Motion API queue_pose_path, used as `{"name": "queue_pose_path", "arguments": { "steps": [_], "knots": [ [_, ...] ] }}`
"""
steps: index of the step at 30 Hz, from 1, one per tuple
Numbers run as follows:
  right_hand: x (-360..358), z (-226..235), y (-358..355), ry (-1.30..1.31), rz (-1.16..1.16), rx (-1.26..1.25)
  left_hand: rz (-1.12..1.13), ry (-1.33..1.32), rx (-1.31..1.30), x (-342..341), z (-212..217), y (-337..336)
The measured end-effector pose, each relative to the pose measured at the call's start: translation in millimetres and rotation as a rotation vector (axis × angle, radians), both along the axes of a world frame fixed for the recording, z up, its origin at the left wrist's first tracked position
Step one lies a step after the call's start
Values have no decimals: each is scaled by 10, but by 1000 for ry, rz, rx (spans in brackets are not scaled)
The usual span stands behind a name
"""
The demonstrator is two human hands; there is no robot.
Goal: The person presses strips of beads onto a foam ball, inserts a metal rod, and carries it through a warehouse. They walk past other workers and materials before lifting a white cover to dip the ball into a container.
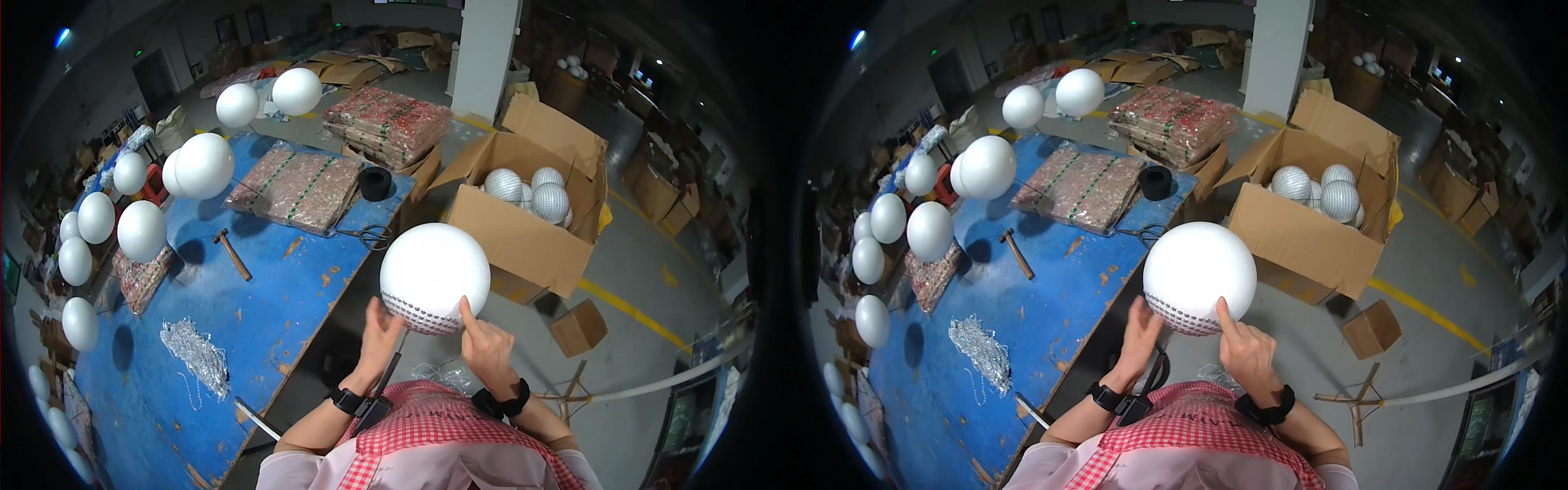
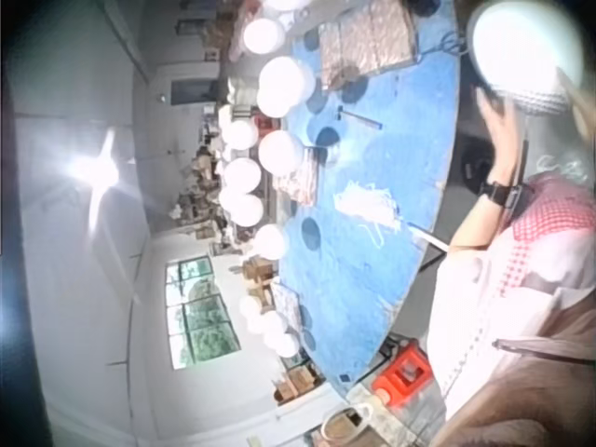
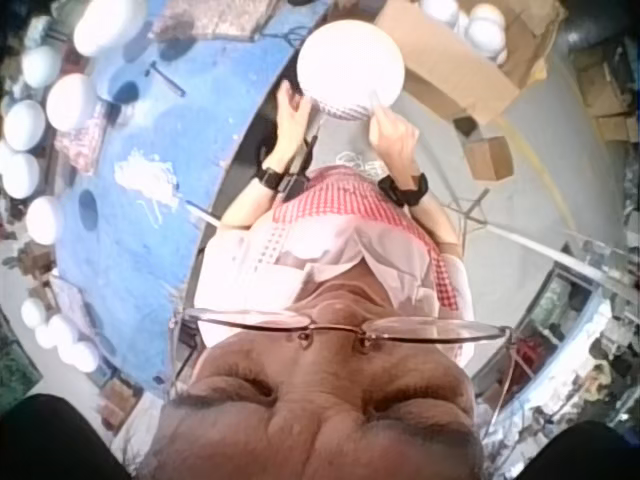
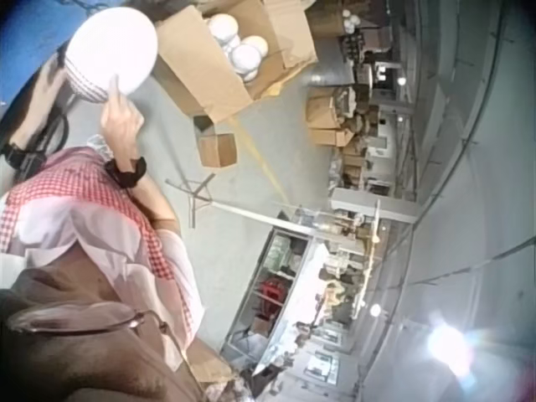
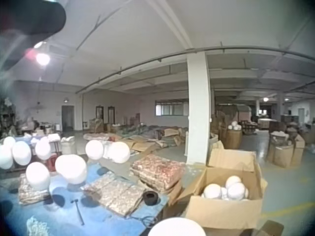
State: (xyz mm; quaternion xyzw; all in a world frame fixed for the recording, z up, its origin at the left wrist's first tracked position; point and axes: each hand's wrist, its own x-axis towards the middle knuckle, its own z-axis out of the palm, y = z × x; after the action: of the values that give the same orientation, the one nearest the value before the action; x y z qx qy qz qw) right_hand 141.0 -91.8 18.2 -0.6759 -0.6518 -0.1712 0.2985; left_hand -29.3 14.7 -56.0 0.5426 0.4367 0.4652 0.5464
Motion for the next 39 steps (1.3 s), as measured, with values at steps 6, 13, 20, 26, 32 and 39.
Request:
{"name": "queue_pose_path", "arguments": {
  "steps": [6, 13, 20, 26, 32, 39],
  "knots": [
    [-48, -125, -106, 21, -25, -38, -373, -148, -400, 46, -68, -78],
    [-51, 72, -75, -9, 83, 38, -378, -87, -312, 58, -10, -124],
    [-59, 66, -41, -56, 68, -21, -196, 135, -82, 114, -16, -211],
    [-10, 10, -102, -134, 32, -53, -167, 248, 56, 103, 19, -224],
    [26, 55, -111, -119, 58, 27, -168, 251, 155, 115, -41, -220],
    [-76, 199, -76, -99, 138, 57, -119, 346, 273, 118, -17, -252]
  ]
}}
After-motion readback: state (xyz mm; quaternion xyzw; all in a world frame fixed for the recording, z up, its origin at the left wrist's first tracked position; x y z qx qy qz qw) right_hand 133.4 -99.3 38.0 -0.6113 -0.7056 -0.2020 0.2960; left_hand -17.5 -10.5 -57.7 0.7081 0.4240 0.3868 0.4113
